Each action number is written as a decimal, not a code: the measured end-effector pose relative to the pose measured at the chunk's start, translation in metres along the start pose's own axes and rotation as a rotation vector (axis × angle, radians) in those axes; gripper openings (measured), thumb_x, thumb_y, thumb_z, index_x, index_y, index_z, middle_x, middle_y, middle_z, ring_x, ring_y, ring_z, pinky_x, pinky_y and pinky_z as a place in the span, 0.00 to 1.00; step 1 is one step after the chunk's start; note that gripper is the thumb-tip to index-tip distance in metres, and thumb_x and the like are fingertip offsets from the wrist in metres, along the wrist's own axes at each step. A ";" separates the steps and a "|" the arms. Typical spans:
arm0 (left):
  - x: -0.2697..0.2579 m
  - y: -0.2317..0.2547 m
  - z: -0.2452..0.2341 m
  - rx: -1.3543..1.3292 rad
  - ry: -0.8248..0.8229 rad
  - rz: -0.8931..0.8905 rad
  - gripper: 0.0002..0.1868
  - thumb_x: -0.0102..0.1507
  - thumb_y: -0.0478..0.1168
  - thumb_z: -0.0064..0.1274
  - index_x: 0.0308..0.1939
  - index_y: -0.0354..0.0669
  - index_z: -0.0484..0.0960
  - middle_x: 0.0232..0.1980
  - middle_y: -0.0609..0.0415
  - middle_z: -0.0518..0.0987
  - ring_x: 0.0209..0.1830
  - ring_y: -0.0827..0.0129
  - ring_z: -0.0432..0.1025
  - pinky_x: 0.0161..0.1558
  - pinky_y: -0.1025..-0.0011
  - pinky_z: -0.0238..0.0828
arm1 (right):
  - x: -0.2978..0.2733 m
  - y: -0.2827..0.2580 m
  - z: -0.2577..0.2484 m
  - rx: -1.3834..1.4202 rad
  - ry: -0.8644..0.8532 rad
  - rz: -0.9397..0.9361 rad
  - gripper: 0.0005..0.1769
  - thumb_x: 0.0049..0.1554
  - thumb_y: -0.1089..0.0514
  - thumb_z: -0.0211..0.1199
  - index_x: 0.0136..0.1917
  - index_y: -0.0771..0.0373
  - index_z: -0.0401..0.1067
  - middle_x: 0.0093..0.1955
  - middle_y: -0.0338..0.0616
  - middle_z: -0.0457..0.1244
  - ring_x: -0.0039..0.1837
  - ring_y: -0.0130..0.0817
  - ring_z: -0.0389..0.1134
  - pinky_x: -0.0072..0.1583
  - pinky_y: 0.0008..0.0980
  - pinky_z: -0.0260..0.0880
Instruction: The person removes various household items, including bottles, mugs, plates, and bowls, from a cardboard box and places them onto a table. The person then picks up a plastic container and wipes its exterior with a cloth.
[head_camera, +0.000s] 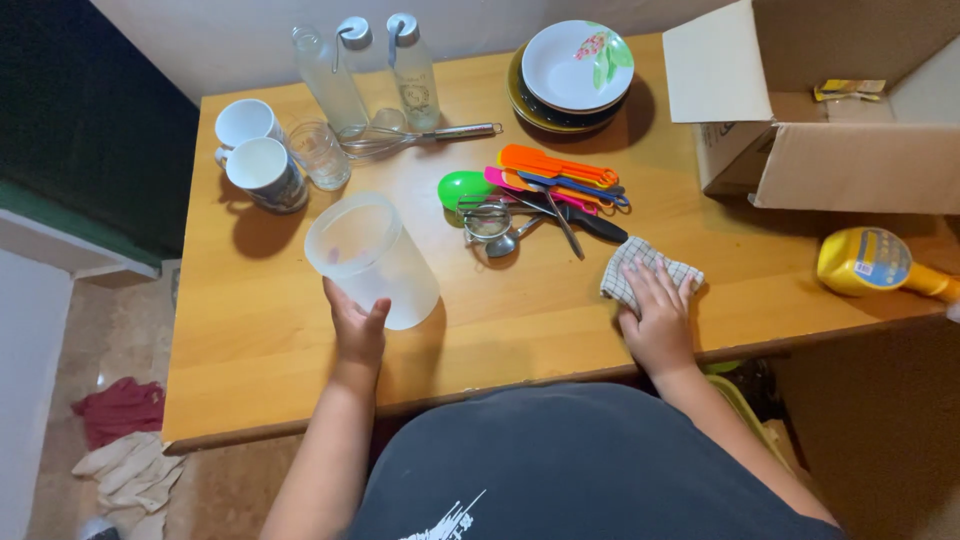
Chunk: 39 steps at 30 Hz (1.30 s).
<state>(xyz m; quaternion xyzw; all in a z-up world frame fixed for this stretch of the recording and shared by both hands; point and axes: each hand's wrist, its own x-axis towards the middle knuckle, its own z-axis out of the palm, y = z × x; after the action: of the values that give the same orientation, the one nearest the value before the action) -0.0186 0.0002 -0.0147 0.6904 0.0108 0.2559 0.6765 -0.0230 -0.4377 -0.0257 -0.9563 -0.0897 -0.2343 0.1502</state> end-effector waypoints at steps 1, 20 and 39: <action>0.005 0.004 0.004 -0.036 -0.009 -0.009 0.66 0.50 0.55 0.71 0.80 0.42 0.43 0.73 0.39 0.63 0.72 0.61 0.61 0.75 0.53 0.55 | 0.004 0.003 0.002 0.076 0.111 -0.055 0.35 0.49 0.56 0.63 0.72 0.47 0.73 0.71 0.38 0.65 0.75 0.45 0.63 0.80 0.51 0.48; 0.094 0.016 0.159 -0.342 -0.121 0.351 0.74 0.42 0.62 0.78 0.80 0.39 0.47 0.73 0.42 0.65 0.73 0.64 0.62 0.79 0.62 0.49 | 0.195 -0.138 -0.070 0.611 0.263 -0.170 0.46 0.54 0.76 0.44 0.83 0.52 0.49 0.86 0.54 0.43 0.85 0.54 0.49 0.79 0.46 0.57; 0.101 -0.012 0.103 0.043 -0.149 0.268 0.67 0.44 0.55 0.79 0.76 0.32 0.54 0.73 0.41 0.65 0.73 0.56 0.62 0.77 0.52 0.48 | 0.214 -0.187 0.001 0.462 0.209 -0.625 0.42 0.56 0.27 0.62 0.74 0.52 0.69 0.77 0.55 0.57 0.80 0.70 0.49 0.78 0.71 0.39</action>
<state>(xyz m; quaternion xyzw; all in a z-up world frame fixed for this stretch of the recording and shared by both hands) 0.1114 -0.0579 0.0127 0.7172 -0.1260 0.2916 0.6203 0.1191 -0.2402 0.1214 -0.7950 -0.4107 -0.3383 0.2912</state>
